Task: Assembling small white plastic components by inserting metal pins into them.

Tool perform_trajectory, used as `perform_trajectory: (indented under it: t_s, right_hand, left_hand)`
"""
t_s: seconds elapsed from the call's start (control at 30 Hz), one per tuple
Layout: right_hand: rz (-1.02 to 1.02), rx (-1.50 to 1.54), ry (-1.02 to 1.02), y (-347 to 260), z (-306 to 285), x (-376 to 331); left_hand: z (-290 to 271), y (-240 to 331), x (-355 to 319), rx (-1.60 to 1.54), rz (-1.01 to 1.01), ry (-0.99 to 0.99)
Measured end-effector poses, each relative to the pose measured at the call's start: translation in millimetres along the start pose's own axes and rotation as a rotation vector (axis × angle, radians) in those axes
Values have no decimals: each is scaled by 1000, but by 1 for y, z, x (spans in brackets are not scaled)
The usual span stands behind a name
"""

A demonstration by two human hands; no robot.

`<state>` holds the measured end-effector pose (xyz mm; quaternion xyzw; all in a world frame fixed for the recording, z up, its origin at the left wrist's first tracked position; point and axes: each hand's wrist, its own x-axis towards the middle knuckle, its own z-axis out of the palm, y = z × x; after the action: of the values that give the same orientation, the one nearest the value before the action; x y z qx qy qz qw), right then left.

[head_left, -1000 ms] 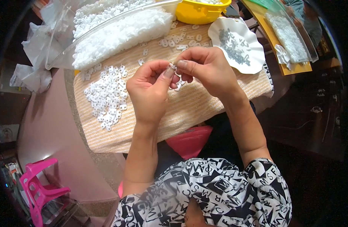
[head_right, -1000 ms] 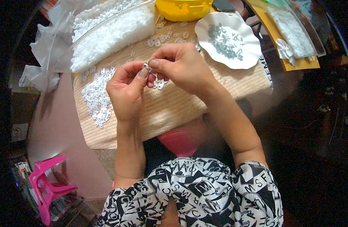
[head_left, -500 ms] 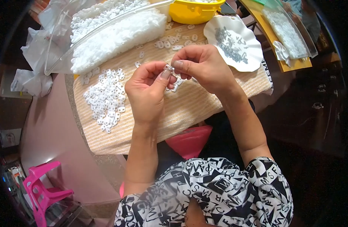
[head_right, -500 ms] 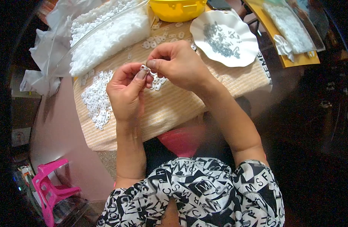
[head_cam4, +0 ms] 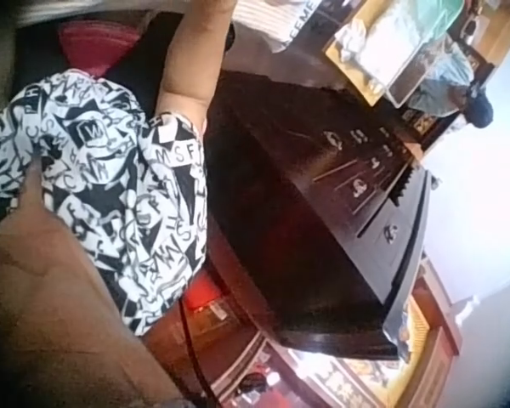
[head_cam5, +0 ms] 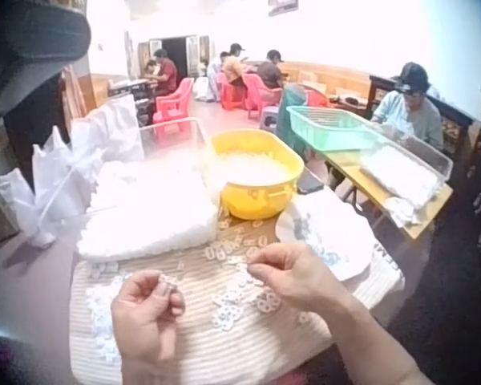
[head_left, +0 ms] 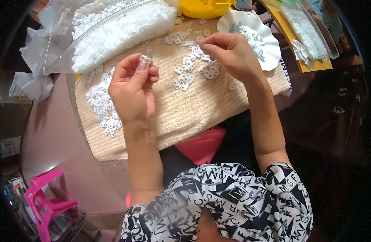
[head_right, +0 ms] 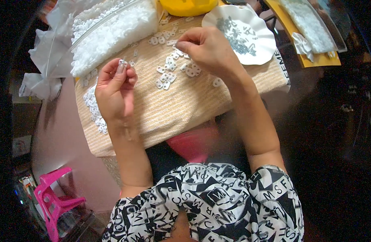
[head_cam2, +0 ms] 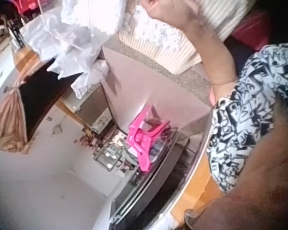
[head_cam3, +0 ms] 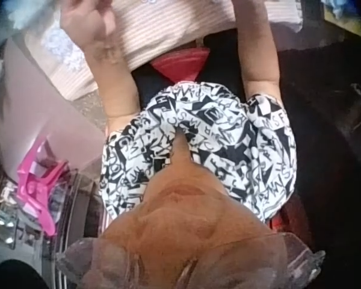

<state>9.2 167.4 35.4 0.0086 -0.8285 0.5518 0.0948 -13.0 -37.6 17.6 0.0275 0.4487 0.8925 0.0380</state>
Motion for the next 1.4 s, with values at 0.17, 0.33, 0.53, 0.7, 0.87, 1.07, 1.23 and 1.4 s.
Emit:
perform_trajectory:
  t_s: [0.17,0.33,0.53,0.7,0.87,1.07,1.23,1.4]
  right_hand:
    - [-107,-287,77,9,0,2]
    - [-221,-493,77,3,-5,-1]
    - [-196,-608,-32,-5,-24,-6]
    - [-272,-770,-271,-11,-19,-13]
    - [-266,-820,-369,-9,0,-14]
    - [-285,-785,-314,-8,1,-13]
    - [-60,-221,-137,-19,4,-10]
    - [93,502,-193,-15,7,-6]
  left_hand:
    - [-6,5,3,-122,-65,46]
    - [-7,3,3,-131,-56,41]
    - [-7,2,4,-162,-68,-5]
    - [-6,0,4,-170,-76,-45]
    - [-10,1,2,-138,-75,-72]
    - [-4,-2,0,-143,-80,-33]
    - [3,-2,-5,-153,-112,-28]
    - [10,-7,-10,-182,-175,-92]
